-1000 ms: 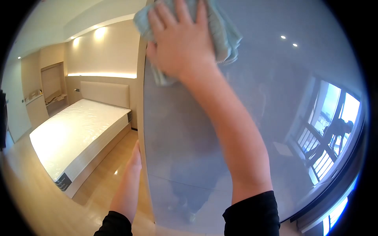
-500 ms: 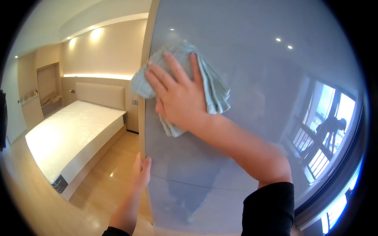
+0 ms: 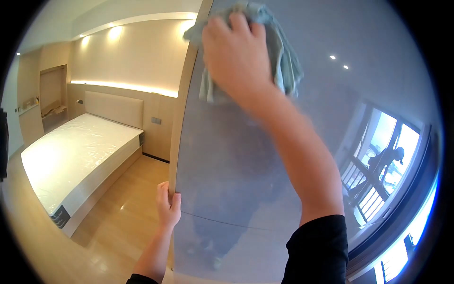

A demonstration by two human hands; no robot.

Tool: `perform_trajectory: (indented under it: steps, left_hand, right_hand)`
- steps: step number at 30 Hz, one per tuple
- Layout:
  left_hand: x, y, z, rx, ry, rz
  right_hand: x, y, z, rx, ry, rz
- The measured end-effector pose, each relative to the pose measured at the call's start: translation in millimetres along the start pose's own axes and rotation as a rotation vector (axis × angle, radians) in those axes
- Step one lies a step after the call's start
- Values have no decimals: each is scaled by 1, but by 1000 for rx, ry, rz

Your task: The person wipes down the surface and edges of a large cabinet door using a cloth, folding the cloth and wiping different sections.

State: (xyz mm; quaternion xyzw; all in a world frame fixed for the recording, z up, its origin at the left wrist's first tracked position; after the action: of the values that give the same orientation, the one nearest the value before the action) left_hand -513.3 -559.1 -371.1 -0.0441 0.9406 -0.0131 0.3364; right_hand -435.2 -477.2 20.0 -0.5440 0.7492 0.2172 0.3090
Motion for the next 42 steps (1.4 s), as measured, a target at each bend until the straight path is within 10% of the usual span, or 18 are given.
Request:
perform_trajectory:
  steps: [42]
  left_hand:
    - [-4, 36, 7, -276, 173, -264]
  right_hand:
    - [-15, 8, 7, -165, -115, -97]
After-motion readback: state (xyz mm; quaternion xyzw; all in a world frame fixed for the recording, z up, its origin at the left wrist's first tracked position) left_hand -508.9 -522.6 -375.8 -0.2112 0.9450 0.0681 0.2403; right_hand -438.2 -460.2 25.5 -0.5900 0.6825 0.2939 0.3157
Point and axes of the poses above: each hand's wrist, its own z-axis away from the middle knuckle, its own y-axis out of the palm, x = y × z, the point moved 1 cm from there along -z, towards the middle knuckle, and after that the axes turned 15 degrees about -z, right-handed, at the moved point
